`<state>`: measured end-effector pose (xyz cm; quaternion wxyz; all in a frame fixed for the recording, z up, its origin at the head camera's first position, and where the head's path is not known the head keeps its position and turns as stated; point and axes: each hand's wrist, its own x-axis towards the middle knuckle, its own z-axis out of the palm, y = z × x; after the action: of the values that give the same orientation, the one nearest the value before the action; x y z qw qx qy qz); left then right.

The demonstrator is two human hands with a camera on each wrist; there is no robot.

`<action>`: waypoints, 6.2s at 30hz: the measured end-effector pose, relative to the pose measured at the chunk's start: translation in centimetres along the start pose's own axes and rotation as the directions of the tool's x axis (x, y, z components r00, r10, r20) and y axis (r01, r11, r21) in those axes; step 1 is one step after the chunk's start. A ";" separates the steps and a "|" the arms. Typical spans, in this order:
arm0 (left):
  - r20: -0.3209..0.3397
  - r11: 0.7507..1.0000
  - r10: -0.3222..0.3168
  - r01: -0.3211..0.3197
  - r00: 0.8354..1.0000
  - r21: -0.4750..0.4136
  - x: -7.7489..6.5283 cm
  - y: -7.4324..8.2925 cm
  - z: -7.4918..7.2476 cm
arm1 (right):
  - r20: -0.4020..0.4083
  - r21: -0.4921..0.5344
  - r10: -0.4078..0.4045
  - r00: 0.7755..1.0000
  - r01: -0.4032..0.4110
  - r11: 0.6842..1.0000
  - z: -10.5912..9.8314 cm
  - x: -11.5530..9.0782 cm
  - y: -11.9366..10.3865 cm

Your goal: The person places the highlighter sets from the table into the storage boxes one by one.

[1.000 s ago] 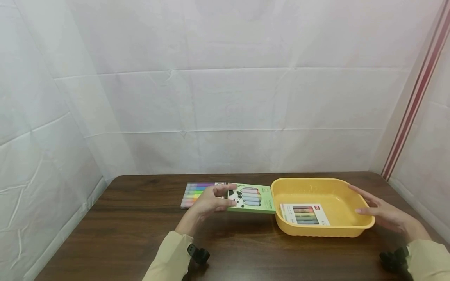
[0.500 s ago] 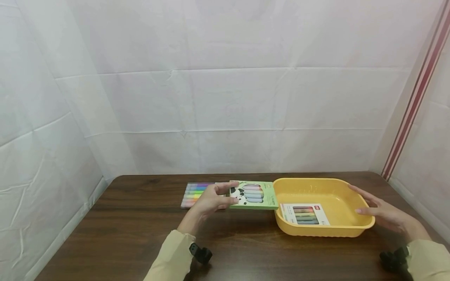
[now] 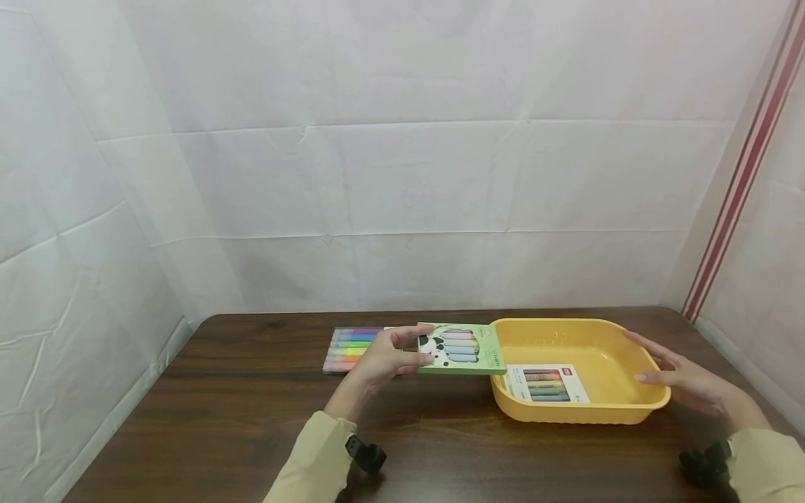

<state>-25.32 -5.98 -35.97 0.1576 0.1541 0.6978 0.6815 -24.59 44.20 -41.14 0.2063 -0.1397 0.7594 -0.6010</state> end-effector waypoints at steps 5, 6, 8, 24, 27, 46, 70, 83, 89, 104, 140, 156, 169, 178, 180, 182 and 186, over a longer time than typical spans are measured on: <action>-0.001 1.000 0.004 -0.004 1.000 -0.006 0.3 0.0 0.3 | 0.011 0.005 -0.001 1.000 0.001 1.000 0.0 0.0 -0.1; -0.001 1.000 0.003 -0.003 1.000 -0.008 0.3 0.0 0.4 | 0.012 0.007 0.001 1.000 -0.001 1.000 0.0 0.0 -0.1; -0.003 1.000 0.002 -0.002 1.000 -0.010 0.4 -0.1 0.5 | 0.014 0.008 0.003 1.000 -0.003 1.000 0.1 0.0 -0.1; -0.009 0.999 -0.003 0.003 1.000 -0.033 1.0 0.3 1.9 | 0.024 -0.012 -0.007 1.000 0.008 1.000 -0.2 0.0 0.0; -0.002 0.999 -0.005 0.005 1.000 -0.037 1.1 0.3 2.2 | 0.013 -0.010 -0.002 1.000 0.002 1.000 -0.1 -0.1 -0.1; -0.029 0.999 -0.023 0.022 0.999 -0.036 2.2 0.9 3.7 | -0.027 -0.030 0.029 0.999 -0.030 0.999 0.0 0.1 -0.1; -0.037 0.997 -0.038 0.035 0.999 -0.067 2.8 1.5 5.5 | -0.016 -0.013 0.024 1.000 -0.025 1.000 0.2 0.0 -0.2; -0.013 0.996 -0.025 0.024 1.000 -0.087 3.5 1.9 6.4 | 0.008 0.007 0.012 1.000 -0.012 1.000 0.1 0.0 -0.1; -0.015 0.996 -0.031 0.029 0.999 -0.084 3.8 2.0 7.0 | -0.007 0.001 0.023 1.000 -0.023 1.000 0.2 0.0 -0.2; -0.022 0.997 -0.036 0.035 0.999 -0.062 4.3 1.3 7.8 | -0.024 -0.017 0.039 0.999 -0.039 0.999 0.3 0.1 -0.2; -0.031 0.997 -0.070 0.070 0.997 0.011 5.4 0.5 10.2 | -0.015 0.005 0.027 1.000 -0.027 1.000 0.2 0.0 0.0; -0.019 0.996 -0.075 0.075 0.997 0.040 5.6 0.0 10.7 | 0.002 0.014 0.014 1.000 -0.014 1.000 0.3 0.0 -0.2; -0.036 0.990 -0.120 0.122 0.992 0.068 5.7 -0.1 11.4 | -0.009 -0.002 0.035 0.999 -0.035 0.999 0.2 0.1 -0.1; -0.043 0.988 -0.123 0.126 0.992 0.088 5.8 -0.1 11.8 | -0.005 0.018 0.019 1.000 -0.019 1.000 0.4 -0.1 -0.3; -0.051 0.987 -0.120 0.125 0.991 0.106 5.7 0.0 12.0 | 0.002 0.023 0.012 1.000 -0.012 1.000 0.5 -0.1 -0.3; -0.059 0.984 -0.119 0.126 0.991 0.123 5.7 0.0 12.1 | 0.011 0.031 0.004 1.000 -0.005 1.000 0.4 -0.2 -0.3; -0.068 0.980 -0.120 0.129 0.990 0.151 5.7 0.2 12.4 | 0.028 0.037 -0.012 1.000 0.011 0.999 0.3 -0.1 -0.3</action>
<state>-25.13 7.63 -36.13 0.1667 0.1018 0.7614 0.6181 -24.32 43.91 -40.92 0.2160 -0.1485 0.7445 -0.6141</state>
